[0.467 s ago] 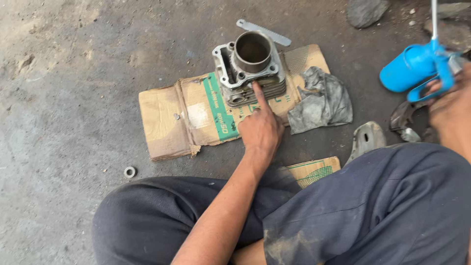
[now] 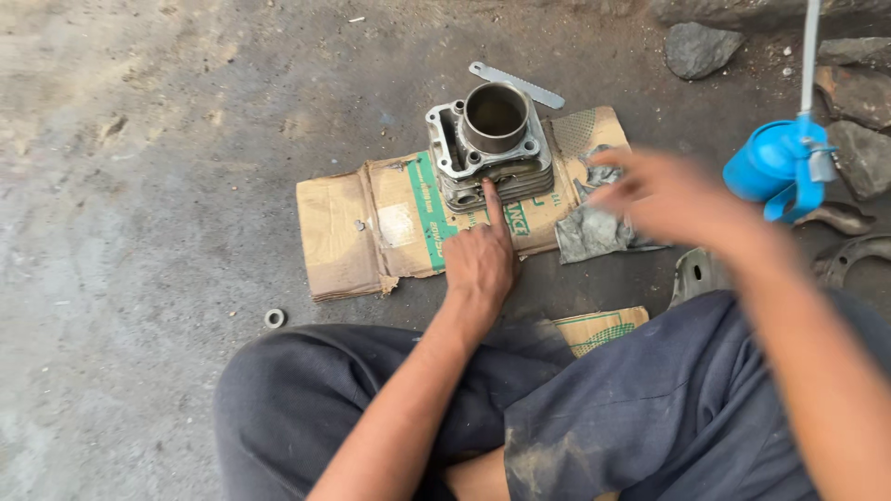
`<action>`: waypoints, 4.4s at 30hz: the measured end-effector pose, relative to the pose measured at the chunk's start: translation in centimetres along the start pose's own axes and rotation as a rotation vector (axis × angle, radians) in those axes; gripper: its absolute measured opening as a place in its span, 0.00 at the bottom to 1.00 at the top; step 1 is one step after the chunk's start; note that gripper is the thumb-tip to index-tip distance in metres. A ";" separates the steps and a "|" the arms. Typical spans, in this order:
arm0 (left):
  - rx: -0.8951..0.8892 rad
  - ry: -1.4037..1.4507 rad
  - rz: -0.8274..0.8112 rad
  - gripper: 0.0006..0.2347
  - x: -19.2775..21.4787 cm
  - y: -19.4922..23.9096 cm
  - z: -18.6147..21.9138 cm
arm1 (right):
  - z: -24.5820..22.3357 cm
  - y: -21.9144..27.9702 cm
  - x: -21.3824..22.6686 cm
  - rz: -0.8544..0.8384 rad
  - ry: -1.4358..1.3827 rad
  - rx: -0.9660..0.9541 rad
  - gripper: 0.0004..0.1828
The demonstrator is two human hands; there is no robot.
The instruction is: The person sits on the ground and cleans a metal engine cylinder block using a rag and a blue pressure sprayer. They repeatedly wipe the exterior surfaces and spray liquid into the internal bore and crevices, then wipe again to remove residue.
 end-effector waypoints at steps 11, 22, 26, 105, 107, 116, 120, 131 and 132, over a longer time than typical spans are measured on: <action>0.123 0.023 -0.142 0.36 3.3 1.0 -3.2 | -11.9 -2.6 -10.4 -0.066 0.253 0.099 0.53; 0.160 -0.020 -0.193 0.33 4.6 -0.3 -4.6 | -14.6 -1.8 -10.6 0.240 0.394 0.389 0.53; 0.160 -0.039 -0.141 0.32 3.6 -0.5 -5.7 | -15.2 -3.3 -11.8 0.148 0.364 0.347 0.54; 0.230 0.030 -0.141 0.28 6.5 -1.8 -7.9 | -16.3 -3.1 -12.1 0.264 0.370 0.216 0.50; 0.212 0.043 -0.117 0.26 6.6 -2.0 -8.0 | -15.4 -2.4 -11.7 0.262 0.365 0.179 0.49; 0.177 0.118 -0.001 0.26 6.9 -2.9 -8.0 | -13.3 -1.2 -9.1 0.268 0.175 0.073 0.44; 0.185 0.370 0.070 0.34 6.9 -3.8 -7.7 | -16.6 -2.6 -8.7 0.267 0.175 0.207 0.49; 0.231 0.289 0.228 0.22 6.0 -3.8 -9.7 | -19.1 -7.5 -9.6 0.212 0.677 0.286 0.51; 0.245 0.290 0.210 0.21 6.0 -3.8 -9.8 | -19.1 -7.0 -9.8 0.236 0.664 0.280 0.52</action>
Point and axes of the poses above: each hand's wrist, its own y-axis away from the middle knuckle, its own x-axis out of the back of the hand, z = x × y, the point moved 8 cm from there along -y, towards the middle knuckle, and after that the axes turned 9 degrees about y, right-handed, at the moved point
